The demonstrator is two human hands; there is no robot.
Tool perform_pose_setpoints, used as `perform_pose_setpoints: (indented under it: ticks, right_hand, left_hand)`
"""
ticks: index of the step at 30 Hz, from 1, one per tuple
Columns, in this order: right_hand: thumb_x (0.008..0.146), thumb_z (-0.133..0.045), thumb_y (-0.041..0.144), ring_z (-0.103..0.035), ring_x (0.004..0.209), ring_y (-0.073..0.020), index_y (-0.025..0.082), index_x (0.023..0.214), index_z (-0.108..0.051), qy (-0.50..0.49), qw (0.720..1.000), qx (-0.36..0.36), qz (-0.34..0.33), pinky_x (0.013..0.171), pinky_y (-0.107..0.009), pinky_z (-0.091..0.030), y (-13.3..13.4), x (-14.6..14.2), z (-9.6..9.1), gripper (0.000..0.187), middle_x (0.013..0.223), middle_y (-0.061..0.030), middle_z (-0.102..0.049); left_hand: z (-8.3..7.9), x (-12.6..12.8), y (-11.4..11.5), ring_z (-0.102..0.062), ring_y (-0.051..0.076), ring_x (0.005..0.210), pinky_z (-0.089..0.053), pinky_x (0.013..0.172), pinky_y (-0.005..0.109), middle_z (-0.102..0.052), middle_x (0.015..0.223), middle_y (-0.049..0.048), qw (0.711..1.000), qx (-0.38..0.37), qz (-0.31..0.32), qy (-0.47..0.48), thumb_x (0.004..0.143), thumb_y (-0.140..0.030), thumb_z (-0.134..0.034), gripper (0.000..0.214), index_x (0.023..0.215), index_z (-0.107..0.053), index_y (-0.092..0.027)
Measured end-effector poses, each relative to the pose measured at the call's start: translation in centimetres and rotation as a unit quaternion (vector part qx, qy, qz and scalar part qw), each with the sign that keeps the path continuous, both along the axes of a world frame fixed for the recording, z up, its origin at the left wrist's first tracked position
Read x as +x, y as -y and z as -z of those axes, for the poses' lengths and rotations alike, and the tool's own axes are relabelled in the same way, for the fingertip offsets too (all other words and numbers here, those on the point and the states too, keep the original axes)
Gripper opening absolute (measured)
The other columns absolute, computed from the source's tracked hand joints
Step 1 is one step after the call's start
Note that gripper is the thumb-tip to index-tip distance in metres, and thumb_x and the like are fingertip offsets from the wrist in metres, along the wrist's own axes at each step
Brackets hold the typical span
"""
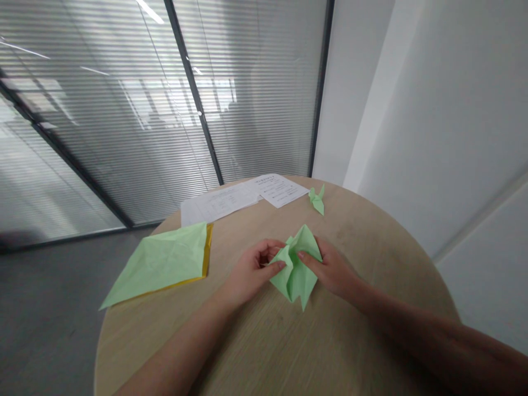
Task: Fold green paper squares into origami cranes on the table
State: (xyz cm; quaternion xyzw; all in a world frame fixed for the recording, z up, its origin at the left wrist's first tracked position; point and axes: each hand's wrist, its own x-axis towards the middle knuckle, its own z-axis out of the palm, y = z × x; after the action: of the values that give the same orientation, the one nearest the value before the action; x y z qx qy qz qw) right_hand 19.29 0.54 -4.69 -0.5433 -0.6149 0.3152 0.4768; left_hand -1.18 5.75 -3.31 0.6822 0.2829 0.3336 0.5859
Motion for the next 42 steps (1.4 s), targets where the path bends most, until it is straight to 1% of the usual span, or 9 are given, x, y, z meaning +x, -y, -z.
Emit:
perform_pose_setpoints:
  ticks: [7,12,16,20,23,29,31,35,42]
  right_hand:
    - [0.092,-0.054,0.040,-0.065,0.079,-0.0212,0.019,0.102,-0.063,-0.041,0.999,-0.020,0.001,0.070,-0.032,-0.053,-0.3,0.0,0.4,0.024,0.090,-0.0066,-0.071]
    - [0.094,-0.050,0.039,-0.067,0.082,-0.0227,0.020,0.100,-0.066,-0.045,0.999,-0.019,0.021,0.073,-0.034,-0.053,-0.4,0.1,0.2,0.026,0.091,-0.0070,-0.072]
    - [0.094,-0.050,0.036,-0.066,0.084,-0.0220,0.020,0.100,-0.065,-0.016,1.000,-0.016,0.013,0.075,-0.033,-0.052,-0.3,-0.1,0.0,0.023,0.094,-0.0066,-0.072]
    - [0.095,-0.050,0.035,-0.066,0.086,-0.0204,0.021,0.101,-0.066,0.001,1.000,-0.003,-0.017,0.076,-0.031,-0.051,-0.1,-0.4,0.0,0.022,0.096,-0.0050,-0.071]
    - [0.095,-0.050,0.035,-0.066,0.087,-0.0201,0.021,0.104,-0.066,0.006,0.999,0.000,-0.032,0.077,-0.031,-0.051,0.1,-0.6,-0.1,0.023,0.097,-0.0044,-0.072]
    - [0.095,-0.050,0.031,-0.066,0.094,-0.0209,0.021,0.111,-0.065,0.025,0.998,0.009,-0.049,0.083,-0.032,-0.050,0.3,-1.0,0.0,0.024,0.107,-0.0064,-0.072]
    - [0.095,-0.051,0.029,-0.066,0.097,-0.0211,0.021,0.112,-0.065,0.030,0.998,0.012,-0.054,0.086,-0.033,-0.049,0.4,-1.0,-0.1,0.024,0.110,-0.0067,-0.071]
    - [0.093,-0.051,0.024,-0.064,0.090,-0.0212,0.020,0.102,-0.065,0.083,0.995,0.005,-0.058,0.080,-0.032,-0.047,0.6,-1.2,-0.3,0.017,0.099,-0.0061,-0.070]
    - [0.091,-0.051,0.021,-0.060,0.082,-0.0189,0.020,0.091,-0.060,0.171,0.983,0.012,-0.069,0.072,-0.029,-0.042,1.2,-1.7,-0.8,0.009,0.089,-0.0046,-0.066]
  left_hand:
    - [-0.1,-0.1,0.1,-0.066,0.019,0.087,-0.052,0.079,0.033,-0.072,0.100,0.0067,1.000,0.002,0.001,-0.002,0.085,-0.044,-0.069,0.040,0.116,-0.063,-0.018]
    - [-1.0,-0.2,0.8,-0.066,0.022,0.091,-0.054,0.078,0.035,-0.072,0.107,0.0098,0.992,0.093,-0.048,-0.069,0.095,-0.048,-0.053,0.040,0.118,-0.065,-0.018]
    - [-2.2,0.1,1.6,-0.063,0.024,0.102,-0.055,0.077,0.033,-0.066,0.120,0.0117,0.963,0.208,-0.123,-0.123,0.094,-0.042,-0.053,0.035,0.116,-0.067,-0.019]
    - [-3.1,0.4,2.4,-0.062,0.022,0.089,-0.051,0.080,0.036,-0.069,0.096,0.0080,0.915,0.316,-0.142,-0.207,0.090,-0.027,-0.055,0.028,0.114,-0.068,-0.019]
    - [-3.3,0.4,2.7,-0.062,0.021,0.084,-0.049,0.076,0.034,-0.067,0.090,0.0065,0.886,0.354,-0.139,-0.265,0.088,-0.021,-0.053,0.031,0.116,-0.067,-0.020]
    - [-3.1,0.4,2.5,-0.062,0.021,0.077,-0.046,0.069,0.031,-0.065,0.085,0.0058,0.847,0.377,-0.129,-0.352,0.090,-0.019,-0.049,0.020,0.100,-0.066,-0.021]
    - [-3.0,0.3,2.4,-0.063,0.022,0.080,-0.046,0.070,0.033,-0.067,0.088,0.0065,0.848,0.373,-0.130,-0.352,0.090,-0.018,-0.048,0.020,0.100,-0.066,-0.021]
    - [-3.1,0.1,2.2,-0.065,0.024,0.087,-0.048,0.075,0.034,-0.070,0.098,0.0086,0.865,0.357,-0.132,-0.326,0.090,-0.017,-0.046,0.026,0.108,-0.066,-0.020]
    - [-3.4,0.1,2.2,-0.062,0.021,0.070,-0.042,0.065,0.032,-0.067,0.076,0.0058,0.853,0.343,-0.151,-0.362,0.096,-0.027,-0.043,0.024,0.093,-0.066,-0.020]
